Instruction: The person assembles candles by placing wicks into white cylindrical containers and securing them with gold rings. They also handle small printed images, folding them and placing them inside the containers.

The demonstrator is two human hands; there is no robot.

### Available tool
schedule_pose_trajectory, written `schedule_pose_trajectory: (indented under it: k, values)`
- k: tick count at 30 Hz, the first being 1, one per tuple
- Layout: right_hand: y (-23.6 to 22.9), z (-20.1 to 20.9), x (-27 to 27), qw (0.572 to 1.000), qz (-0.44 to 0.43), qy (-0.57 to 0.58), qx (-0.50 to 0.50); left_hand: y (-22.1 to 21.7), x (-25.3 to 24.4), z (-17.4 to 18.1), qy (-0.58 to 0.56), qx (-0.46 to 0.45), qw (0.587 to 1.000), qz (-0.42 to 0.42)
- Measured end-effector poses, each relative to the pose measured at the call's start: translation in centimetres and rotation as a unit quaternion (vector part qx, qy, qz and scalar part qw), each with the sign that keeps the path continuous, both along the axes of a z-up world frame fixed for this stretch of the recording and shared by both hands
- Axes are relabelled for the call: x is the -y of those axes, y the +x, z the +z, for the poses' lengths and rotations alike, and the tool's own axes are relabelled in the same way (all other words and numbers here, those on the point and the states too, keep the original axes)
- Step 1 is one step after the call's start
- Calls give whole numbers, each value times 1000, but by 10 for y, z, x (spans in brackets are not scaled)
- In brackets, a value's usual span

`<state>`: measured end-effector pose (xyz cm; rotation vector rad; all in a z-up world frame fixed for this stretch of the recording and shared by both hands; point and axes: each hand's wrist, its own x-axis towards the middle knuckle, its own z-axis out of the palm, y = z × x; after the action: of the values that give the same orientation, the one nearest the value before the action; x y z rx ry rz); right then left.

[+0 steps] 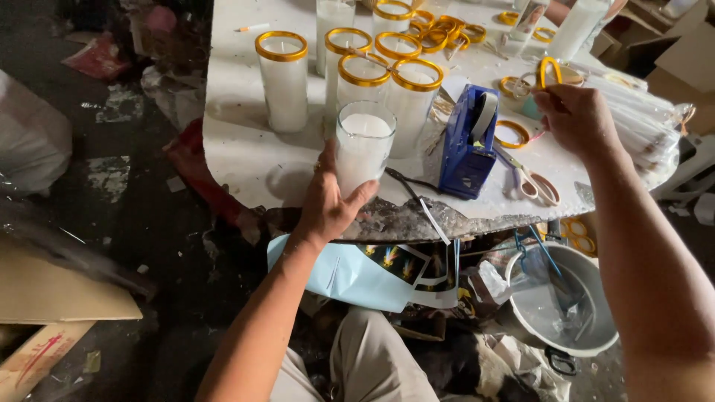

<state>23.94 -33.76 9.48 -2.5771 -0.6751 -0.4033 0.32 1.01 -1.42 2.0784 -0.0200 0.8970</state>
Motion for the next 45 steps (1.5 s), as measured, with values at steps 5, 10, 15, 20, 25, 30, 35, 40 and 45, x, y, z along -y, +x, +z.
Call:
schedule_pose_trajectory:
  k: [5,10,15,20,25,30,35,40,45]
  values:
    - [-53,33,-51,972,198,77,98,-4,4,9,-74,30,996,-30]
    - [-111,46,-104,944,291,54,144,3,4,-4,-37,-9,999,-26]
    - [-140,46,-123,905,376,56,190,1,4,-4,-38,14,998,-57]
    - [-152,49,-129,904,384,80,168,-13,5,20,-86,-63,992,-65]
    - [-159,45,-153,892,418,96,143,-8,2,37,-152,21,982,-110]
    - [-166,41,-168,886,442,100,97,-3,-5,63,-115,50,987,-104]
    - [-165,44,-169,885,448,84,97,-4,-4,66,-88,27,991,-96]
    - [-162,46,-167,886,447,63,107,9,-9,53,-64,36,994,-86]
    - [-157,33,-166,887,441,86,107,10,-9,53,-55,43,994,-85]
